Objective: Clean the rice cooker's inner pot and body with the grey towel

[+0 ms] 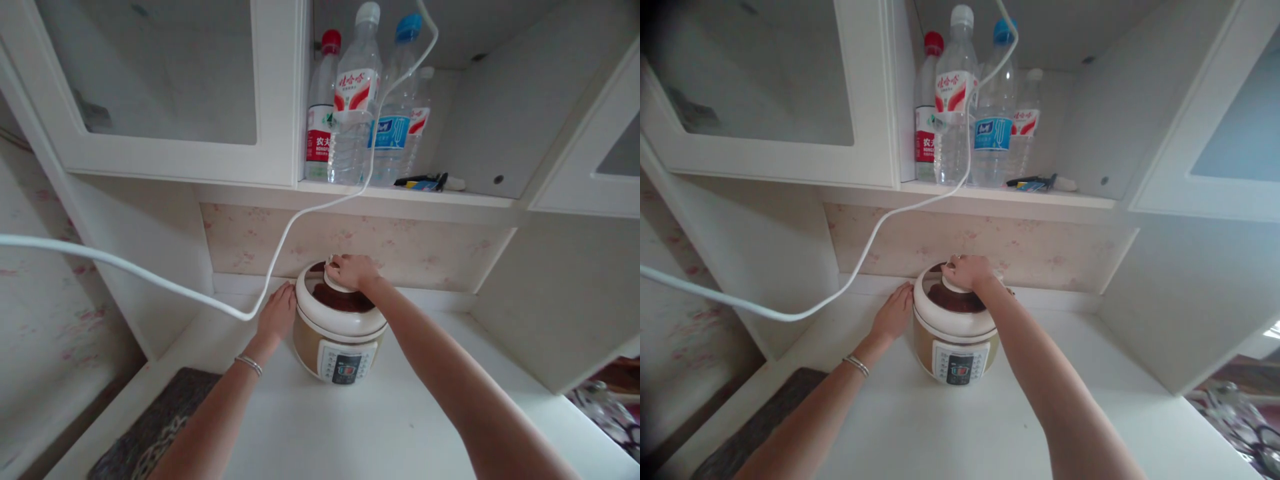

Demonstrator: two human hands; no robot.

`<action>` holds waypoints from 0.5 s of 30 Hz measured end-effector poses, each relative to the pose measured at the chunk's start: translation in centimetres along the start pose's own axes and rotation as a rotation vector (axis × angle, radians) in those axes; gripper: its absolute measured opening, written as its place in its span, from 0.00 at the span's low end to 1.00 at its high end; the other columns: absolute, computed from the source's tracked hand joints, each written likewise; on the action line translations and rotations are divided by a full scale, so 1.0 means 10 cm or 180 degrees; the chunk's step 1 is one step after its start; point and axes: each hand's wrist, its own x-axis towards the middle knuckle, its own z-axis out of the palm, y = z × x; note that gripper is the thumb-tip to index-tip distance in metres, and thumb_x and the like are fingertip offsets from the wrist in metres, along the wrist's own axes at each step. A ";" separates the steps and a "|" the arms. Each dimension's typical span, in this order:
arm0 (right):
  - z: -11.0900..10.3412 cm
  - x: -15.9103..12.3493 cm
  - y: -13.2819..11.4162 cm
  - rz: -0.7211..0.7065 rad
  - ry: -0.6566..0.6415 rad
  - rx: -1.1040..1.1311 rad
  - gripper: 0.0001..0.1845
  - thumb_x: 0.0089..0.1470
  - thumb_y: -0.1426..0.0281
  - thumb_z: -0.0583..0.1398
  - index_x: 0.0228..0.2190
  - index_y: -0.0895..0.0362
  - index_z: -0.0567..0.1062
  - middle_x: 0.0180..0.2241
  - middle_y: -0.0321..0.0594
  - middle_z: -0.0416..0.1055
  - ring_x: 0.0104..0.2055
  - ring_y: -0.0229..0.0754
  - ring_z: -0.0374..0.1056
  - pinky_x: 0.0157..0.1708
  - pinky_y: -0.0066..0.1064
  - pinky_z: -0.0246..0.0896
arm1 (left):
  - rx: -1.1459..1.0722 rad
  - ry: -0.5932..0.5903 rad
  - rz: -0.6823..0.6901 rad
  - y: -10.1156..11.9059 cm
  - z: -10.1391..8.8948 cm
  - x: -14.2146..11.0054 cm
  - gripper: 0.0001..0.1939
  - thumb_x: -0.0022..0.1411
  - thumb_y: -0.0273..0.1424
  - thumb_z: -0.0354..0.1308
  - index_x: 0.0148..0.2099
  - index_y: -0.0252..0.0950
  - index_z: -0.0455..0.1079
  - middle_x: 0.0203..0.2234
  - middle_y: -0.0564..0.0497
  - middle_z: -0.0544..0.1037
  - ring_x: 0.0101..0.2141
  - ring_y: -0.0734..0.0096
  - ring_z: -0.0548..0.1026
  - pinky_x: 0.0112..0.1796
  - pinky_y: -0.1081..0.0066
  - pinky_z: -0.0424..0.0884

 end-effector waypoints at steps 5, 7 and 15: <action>0.01 0.03 -0.07 0.0306 -0.0040 0.0091 0.34 0.59 0.46 0.44 0.45 0.57 0.75 0.41 0.56 0.75 0.45 0.60 0.71 0.43 0.49 0.61 | -0.0043 -0.0096 0.0080 0.02 -0.05 0.04 0.23 0.70 0.32 0.35 0.59 0.32 0.65 0.58 0.41 0.68 0.59 0.65 0.64 0.60 0.62 0.57; 0.02 0.04 -0.11 0.0500 -0.0001 0.0149 0.35 0.59 0.46 0.44 0.45 0.58 0.76 0.40 0.58 0.75 0.45 0.62 0.71 0.42 0.50 0.61 | -0.0074 -0.0159 0.0078 0.02 -0.07 0.04 0.23 0.70 0.32 0.36 0.58 0.32 0.65 0.58 0.42 0.68 0.59 0.65 0.63 0.60 0.62 0.56; 0.01 0.03 -0.28 0.1040 0.0005 0.0417 0.35 0.61 0.49 0.45 0.45 0.65 0.75 0.42 0.63 0.74 0.48 0.61 0.69 0.47 0.51 0.60 | -0.0142 -0.0295 -0.0083 0.09 -0.16 0.07 0.24 0.70 0.32 0.35 0.58 0.31 0.65 0.58 0.41 0.68 0.60 0.66 0.63 0.61 0.65 0.55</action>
